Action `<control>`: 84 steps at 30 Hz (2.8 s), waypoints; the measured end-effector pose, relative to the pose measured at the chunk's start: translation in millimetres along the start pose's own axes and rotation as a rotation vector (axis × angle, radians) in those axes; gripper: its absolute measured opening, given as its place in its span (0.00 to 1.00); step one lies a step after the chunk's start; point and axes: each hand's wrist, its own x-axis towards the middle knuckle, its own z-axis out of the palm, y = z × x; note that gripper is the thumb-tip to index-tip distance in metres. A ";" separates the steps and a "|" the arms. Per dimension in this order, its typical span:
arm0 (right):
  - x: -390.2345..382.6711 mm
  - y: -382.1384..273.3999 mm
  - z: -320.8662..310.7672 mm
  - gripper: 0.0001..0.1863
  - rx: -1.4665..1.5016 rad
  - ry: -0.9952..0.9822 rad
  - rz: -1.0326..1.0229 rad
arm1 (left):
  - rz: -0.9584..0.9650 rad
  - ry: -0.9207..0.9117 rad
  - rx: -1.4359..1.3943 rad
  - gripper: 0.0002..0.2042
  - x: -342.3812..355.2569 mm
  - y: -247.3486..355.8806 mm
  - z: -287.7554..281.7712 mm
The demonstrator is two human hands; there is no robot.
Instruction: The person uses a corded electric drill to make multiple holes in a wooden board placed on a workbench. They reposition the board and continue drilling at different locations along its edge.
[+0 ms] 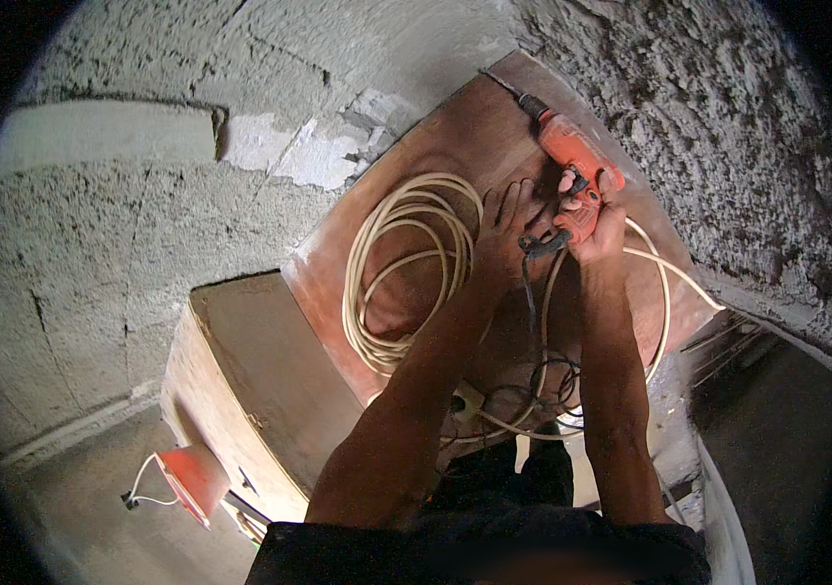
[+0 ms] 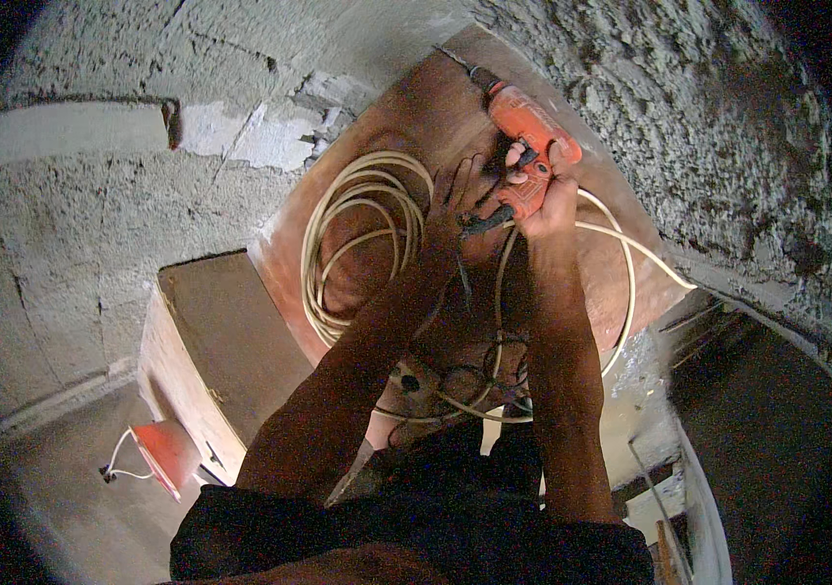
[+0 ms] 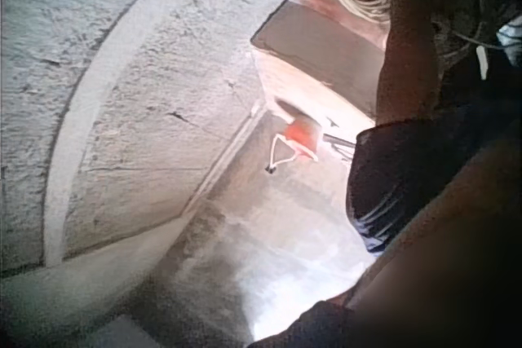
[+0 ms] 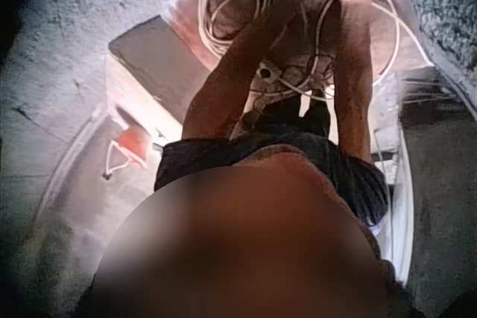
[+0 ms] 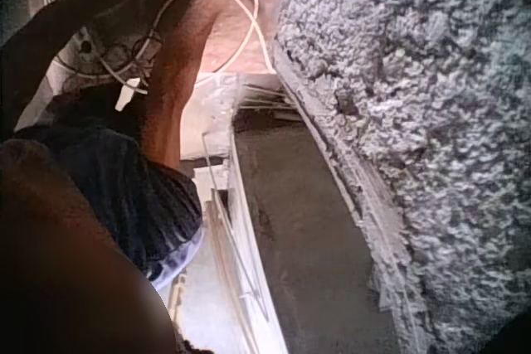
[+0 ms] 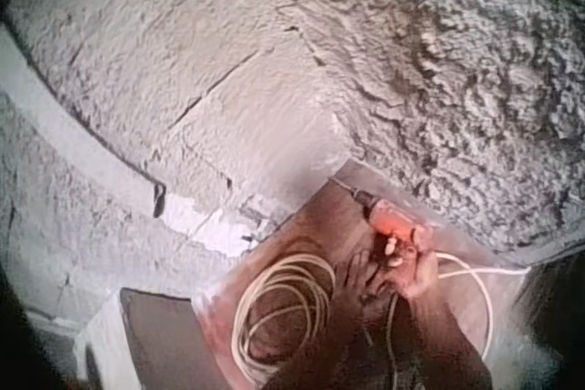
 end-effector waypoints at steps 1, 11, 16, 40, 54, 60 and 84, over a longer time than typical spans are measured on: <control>3.3 1.8 0.2 0.26 0.002 -0.031 0.024 | -0.022 -0.011 0.002 0.25 1.0 1.4 -1.3; 15.9 32.8 5.7 0.26 0.017 -0.034 -0.024 | -0.211 -0.032 -0.086 0.38 -1.5 19.1 3.8; 14.4 37.5 8.8 0.22 0.020 0.013 -0.040 | -0.311 -0.105 -0.118 0.43 9.3 29.8 -9.5; 16.9 32.7 -6.3 0.27 -0.011 -0.135 0.035 | -0.243 0.004 -0.021 0.39 -1.8 22.1 -0.9; 19.5 24.3 -17.6 0.27 -0.095 -0.117 0.023 | -0.290 0.179 -0.099 0.28 -2.1 16.7 -2.6; 15.5 28.3 -16.2 0.26 -0.088 -0.144 0.018 | -0.258 -0.137 -0.078 0.39 -11.9 7.7 6.3; 19.8 19.2 -5.0 0.42 -0.203 -0.210 0.119 | -0.160 0.054 -0.066 0.30 -16.9 -2.2 28.2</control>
